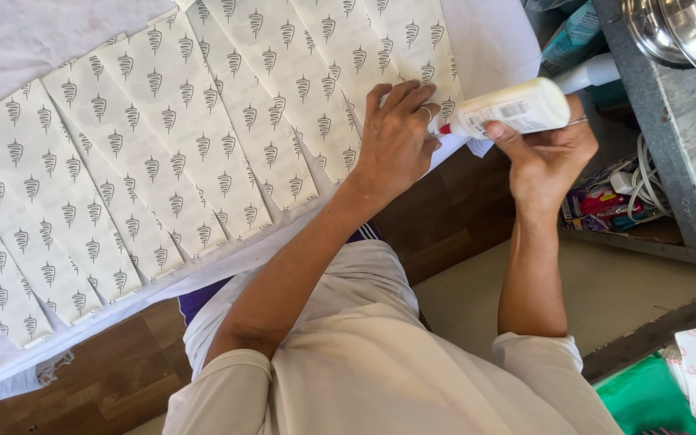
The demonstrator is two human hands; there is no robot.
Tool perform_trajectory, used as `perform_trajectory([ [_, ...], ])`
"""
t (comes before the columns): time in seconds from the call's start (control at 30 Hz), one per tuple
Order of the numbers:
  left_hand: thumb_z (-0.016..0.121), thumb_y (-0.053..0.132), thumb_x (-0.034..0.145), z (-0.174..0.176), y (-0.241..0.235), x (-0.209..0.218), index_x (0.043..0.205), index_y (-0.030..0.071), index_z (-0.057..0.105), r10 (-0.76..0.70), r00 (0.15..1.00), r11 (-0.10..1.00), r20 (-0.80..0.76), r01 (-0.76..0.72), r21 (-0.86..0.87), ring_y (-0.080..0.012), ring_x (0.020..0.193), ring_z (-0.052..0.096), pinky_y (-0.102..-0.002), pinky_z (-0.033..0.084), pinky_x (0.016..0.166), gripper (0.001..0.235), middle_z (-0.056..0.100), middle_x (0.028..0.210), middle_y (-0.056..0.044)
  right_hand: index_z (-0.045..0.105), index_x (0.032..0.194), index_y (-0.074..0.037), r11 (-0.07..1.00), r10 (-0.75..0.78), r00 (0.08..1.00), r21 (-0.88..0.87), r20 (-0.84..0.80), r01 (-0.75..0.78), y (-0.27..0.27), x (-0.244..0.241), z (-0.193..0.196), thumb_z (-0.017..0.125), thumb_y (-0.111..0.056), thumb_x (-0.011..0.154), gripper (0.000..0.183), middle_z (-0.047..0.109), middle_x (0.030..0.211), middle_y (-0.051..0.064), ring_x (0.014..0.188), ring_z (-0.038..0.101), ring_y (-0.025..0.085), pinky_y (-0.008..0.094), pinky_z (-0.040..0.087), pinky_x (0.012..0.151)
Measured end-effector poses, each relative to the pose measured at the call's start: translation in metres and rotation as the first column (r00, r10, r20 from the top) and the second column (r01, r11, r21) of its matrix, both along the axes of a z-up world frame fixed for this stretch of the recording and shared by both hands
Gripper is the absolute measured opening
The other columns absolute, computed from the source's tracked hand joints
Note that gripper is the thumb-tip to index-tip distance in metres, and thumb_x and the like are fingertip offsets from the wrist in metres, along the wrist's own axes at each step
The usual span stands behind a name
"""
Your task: The person is preparing paper strips by laying them out on a table, applying glue to the ends using a squeeze bottle, and then folding the ends over to secure them.
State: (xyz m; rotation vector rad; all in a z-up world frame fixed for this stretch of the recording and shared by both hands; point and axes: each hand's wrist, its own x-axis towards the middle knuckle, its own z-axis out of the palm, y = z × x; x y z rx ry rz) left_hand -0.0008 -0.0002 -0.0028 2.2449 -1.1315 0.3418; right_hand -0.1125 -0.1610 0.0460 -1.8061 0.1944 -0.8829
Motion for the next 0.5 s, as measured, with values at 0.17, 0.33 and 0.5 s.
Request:
perform_trajectory([
  [0.17,0.093,0.022,0.064,-0.002,-0.002,-0.001,0.102,0.005,0.079,0.015,1.000,0.999,0.012,-0.015,-0.031,-0.0273,0.125,0.058,-0.049,0.038,0.107,0.044,0.070,0.127,-0.008,0.062,0.116,0.004,1.000,-0.009,0.994,-0.003,0.107,0.009,-0.026,0.001,-0.005,0.090,-0.003,0.089,0.040,0.070,0.106,0.019,0.102,0.070,0.032,0.045,0.063,0.084],
  [0.33,0.095,0.027,0.064,0.000,-0.004,-0.003,0.103,0.004,0.079,0.020,1.000,0.999,-0.005,-0.020,-0.034,-0.0271,0.125,0.058,-0.049,0.037,0.108,0.048,0.070,0.127,-0.008,0.064,0.118,0.002,1.000,0.013,0.996,0.011,0.089,-0.014,-0.007,0.001,-0.005,0.089,-0.002,0.088,0.040,0.071,0.106,0.016,0.102,0.071,0.031,0.042,0.062,0.082],
  [0.5,0.097,0.035,0.061,0.001,-0.004,-0.003,0.096,0.009,0.079,0.052,0.999,0.997,0.016,-0.051,-0.060,-0.0271,0.119,0.061,-0.050,0.039,0.104,0.047,0.072,0.123,-0.007,0.065,0.116,0.006,1.000,-0.008,0.998,0.024,0.061,0.007,0.002,0.003,-0.006,0.092,-0.001,0.083,0.042,0.071,0.104,0.018,0.096,0.069,0.027,0.040,0.060,0.080],
])
